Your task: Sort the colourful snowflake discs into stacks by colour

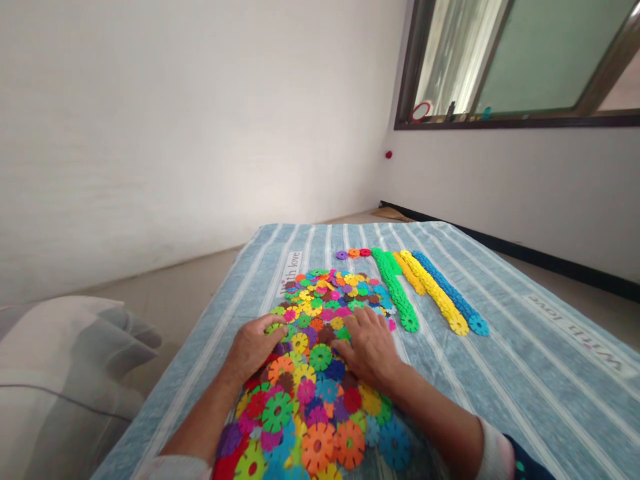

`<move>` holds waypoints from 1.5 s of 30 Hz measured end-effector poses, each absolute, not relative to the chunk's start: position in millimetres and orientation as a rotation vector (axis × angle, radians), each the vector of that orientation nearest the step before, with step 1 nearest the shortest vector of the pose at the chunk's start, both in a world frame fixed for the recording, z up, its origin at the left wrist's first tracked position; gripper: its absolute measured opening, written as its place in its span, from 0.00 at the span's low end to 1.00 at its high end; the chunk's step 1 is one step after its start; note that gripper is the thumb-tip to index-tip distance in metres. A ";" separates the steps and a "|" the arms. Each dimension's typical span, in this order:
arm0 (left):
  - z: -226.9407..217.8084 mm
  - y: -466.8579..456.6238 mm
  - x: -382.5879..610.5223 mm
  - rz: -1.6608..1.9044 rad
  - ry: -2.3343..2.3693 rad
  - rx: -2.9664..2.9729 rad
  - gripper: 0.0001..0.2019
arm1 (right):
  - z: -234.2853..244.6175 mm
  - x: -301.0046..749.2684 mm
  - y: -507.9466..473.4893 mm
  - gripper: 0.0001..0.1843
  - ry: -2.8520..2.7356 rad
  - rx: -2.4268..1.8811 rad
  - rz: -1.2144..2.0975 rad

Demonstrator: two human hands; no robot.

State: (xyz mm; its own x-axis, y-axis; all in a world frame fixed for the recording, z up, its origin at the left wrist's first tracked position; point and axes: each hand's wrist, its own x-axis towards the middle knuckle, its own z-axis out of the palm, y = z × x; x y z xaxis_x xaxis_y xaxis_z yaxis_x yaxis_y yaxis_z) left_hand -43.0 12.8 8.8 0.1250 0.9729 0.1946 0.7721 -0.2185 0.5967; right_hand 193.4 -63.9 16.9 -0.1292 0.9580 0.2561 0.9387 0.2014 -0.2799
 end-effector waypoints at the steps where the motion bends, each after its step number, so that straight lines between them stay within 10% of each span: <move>1: 9.2 12.5 -42.7 0.791 1.695 2.058 0.17 | 14.9 196.6 -60.4 0.18 -2.066 -1.857 0.056; 18: 7.2 13.1 -42.9 0.785 1.675 2.054 0.19 | 14.5 181.4 -77.7 0.07 -2.296 -1.100 0.286; 31: 7.0 8.3 -43.6 0.742 1.688 2.015 0.19 | 21.4 220.5 44.3 0.13 -2.144 -1.770 0.099; 45: 6.9 5.7 -44.9 0.765 1.673 2.011 0.17 | 29.5 180.2 4.1 0.12 -2.424 -1.562 0.166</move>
